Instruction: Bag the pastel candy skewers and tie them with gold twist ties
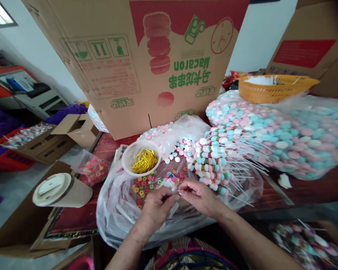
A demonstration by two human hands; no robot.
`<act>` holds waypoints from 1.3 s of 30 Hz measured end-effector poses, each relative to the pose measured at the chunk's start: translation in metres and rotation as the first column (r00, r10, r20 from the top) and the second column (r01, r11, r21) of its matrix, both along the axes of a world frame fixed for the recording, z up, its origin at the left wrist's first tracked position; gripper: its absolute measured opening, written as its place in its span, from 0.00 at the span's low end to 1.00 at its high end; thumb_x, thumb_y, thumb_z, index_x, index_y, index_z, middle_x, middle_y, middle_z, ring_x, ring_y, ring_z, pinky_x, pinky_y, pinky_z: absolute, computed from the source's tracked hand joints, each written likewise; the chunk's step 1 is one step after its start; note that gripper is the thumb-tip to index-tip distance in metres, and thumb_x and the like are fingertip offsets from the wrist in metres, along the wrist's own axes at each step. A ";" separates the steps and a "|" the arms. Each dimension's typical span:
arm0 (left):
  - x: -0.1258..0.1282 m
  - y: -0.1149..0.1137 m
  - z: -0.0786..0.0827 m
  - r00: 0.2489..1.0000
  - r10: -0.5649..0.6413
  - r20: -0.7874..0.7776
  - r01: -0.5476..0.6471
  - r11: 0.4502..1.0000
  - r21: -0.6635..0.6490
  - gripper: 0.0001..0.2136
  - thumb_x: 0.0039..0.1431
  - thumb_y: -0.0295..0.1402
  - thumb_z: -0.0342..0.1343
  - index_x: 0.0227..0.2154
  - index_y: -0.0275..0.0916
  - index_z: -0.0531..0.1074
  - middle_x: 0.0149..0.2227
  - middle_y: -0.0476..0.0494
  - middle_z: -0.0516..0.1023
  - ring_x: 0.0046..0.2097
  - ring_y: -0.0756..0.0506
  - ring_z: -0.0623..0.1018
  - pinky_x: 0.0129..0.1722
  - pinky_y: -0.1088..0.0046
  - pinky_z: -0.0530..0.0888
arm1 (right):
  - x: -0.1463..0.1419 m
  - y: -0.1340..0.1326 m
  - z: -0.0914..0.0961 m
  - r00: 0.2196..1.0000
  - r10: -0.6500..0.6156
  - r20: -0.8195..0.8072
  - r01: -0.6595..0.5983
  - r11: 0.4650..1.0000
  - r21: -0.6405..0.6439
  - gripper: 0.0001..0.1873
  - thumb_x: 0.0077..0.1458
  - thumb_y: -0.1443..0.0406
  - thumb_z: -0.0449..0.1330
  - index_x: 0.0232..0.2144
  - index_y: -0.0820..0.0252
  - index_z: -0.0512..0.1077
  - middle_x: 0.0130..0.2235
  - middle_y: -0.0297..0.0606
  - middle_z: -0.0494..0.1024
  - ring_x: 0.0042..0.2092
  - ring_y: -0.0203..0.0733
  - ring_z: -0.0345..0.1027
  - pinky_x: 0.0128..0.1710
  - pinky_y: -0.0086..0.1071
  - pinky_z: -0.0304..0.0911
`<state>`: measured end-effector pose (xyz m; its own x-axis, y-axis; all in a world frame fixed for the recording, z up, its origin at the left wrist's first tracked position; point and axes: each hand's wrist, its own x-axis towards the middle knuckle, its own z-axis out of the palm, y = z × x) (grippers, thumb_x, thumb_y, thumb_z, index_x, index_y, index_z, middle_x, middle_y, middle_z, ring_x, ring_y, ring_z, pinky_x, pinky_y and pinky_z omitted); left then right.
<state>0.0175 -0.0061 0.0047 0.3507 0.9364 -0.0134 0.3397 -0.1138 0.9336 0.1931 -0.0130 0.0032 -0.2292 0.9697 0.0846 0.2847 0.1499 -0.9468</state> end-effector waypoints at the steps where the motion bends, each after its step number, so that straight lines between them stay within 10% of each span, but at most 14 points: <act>1: -0.001 0.001 0.003 0.999 -0.037 0.021 0.037 0.999 -0.013 0.14 0.55 0.40 0.55 0.20 0.36 0.68 0.20 0.51 0.66 0.25 0.51 0.64 0.27 0.77 0.62 | 0.002 0.000 0.002 1.000 -0.019 0.024 0.019 1.000 0.020 0.08 0.55 0.62 0.55 0.31 0.60 0.71 0.30 0.35 0.73 0.32 0.37 0.66 0.33 0.30 0.62; 14: -0.031 0.008 -0.011 0.988 0.094 0.126 -0.103 0.993 0.063 0.13 0.57 0.40 0.54 0.22 0.38 0.72 0.21 0.49 0.68 0.26 0.50 0.66 0.28 0.74 0.64 | -0.011 0.050 0.033 0.889 -0.163 0.428 0.006 0.938 0.345 0.24 0.61 0.57 0.47 0.14 0.58 0.57 0.18 0.32 0.60 0.23 0.34 0.54 0.25 0.29 0.53; 17: -0.046 0.009 -0.001 0.996 0.040 0.081 -0.051 0.990 0.135 0.14 0.60 0.39 0.50 0.25 0.39 0.75 0.24 0.46 0.73 0.28 0.47 0.70 0.31 0.71 0.67 | 0.012 0.084 0.057 0.683 -0.326 0.653 -0.129 0.827 0.547 0.14 0.57 0.65 0.51 0.22 0.60 0.69 0.32 0.44 0.73 0.39 0.45 0.64 0.43 0.41 0.57; 20: -0.058 0.008 0.004 0.997 0.033 0.071 -0.048 0.972 0.229 0.11 0.61 0.36 0.50 0.33 0.41 0.78 0.31 0.43 0.79 0.33 0.45 0.74 0.38 0.68 0.70 | 0.044 0.113 0.063 0.360 -0.362 0.860 -0.106 0.900 0.423 0.14 0.50 0.73 0.55 0.15 0.60 0.66 0.27 0.47 0.73 0.40 0.50 0.66 0.46 0.50 0.53; 26: -0.071 0.006 -0.001 0.999 -0.046 0.023 0.032 0.900 0.434 0.13 0.64 0.31 0.46 0.43 0.46 0.75 0.36 0.47 0.80 0.38 0.46 0.77 0.44 0.66 0.69 | 0.103 0.109 0.057 0.240 -0.359 0.902 -0.016 0.927 0.374 0.16 0.54 0.65 0.52 0.15 0.59 0.65 0.22 0.48 0.71 0.24 0.43 0.64 0.25 0.38 0.52; 28: -0.073 0.008 -0.002 0.997 -0.078 -0.012 0.073 0.857 0.510 0.13 0.65 0.31 0.45 0.44 0.44 0.73 0.38 0.46 0.80 0.39 0.47 0.77 0.44 0.66 0.69 | 0.119 0.091 0.069 0.298 -0.388 0.872 0.008 0.915 0.404 0.17 0.56 0.60 0.48 0.20 0.57 0.67 0.25 0.47 0.73 0.24 0.44 0.64 0.23 0.37 0.52; 32: -0.069 0.011 0.005 0.991 -0.081 -0.109 0.130 0.801 0.584 0.12 0.66 0.31 0.43 0.41 0.40 0.72 0.36 0.46 0.80 0.37 0.48 0.77 0.41 0.70 0.70 | 0.125 0.041 0.099 0.688 -0.381 0.618 0.088 0.888 0.450 0.17 0.54 0.50 0.49 0.29 0.53 0.69 0.28 0.40 0.74 0.28 0.46 0.65 0.28 0.38 0.59; 39: -0.046 0.012 0.018 0.959 -0.027 -0.281 0.213 0.720 0.660 0.14 0.66 0.33 0.41 0.35 0.37 0.72 0.31 0.44 0.78 0.35 0.47 0.77 0.38 0.70 0.71 | 0.029 -0.004 0.085 0.971 -0.208 0.116 0.213 0.976 -0.034 0.13 0.47 0.54 0.61 0.24 0.58 0.72 0.23 0.33 0.71 0.26 0.38 0.63 0.26 0.30 0.61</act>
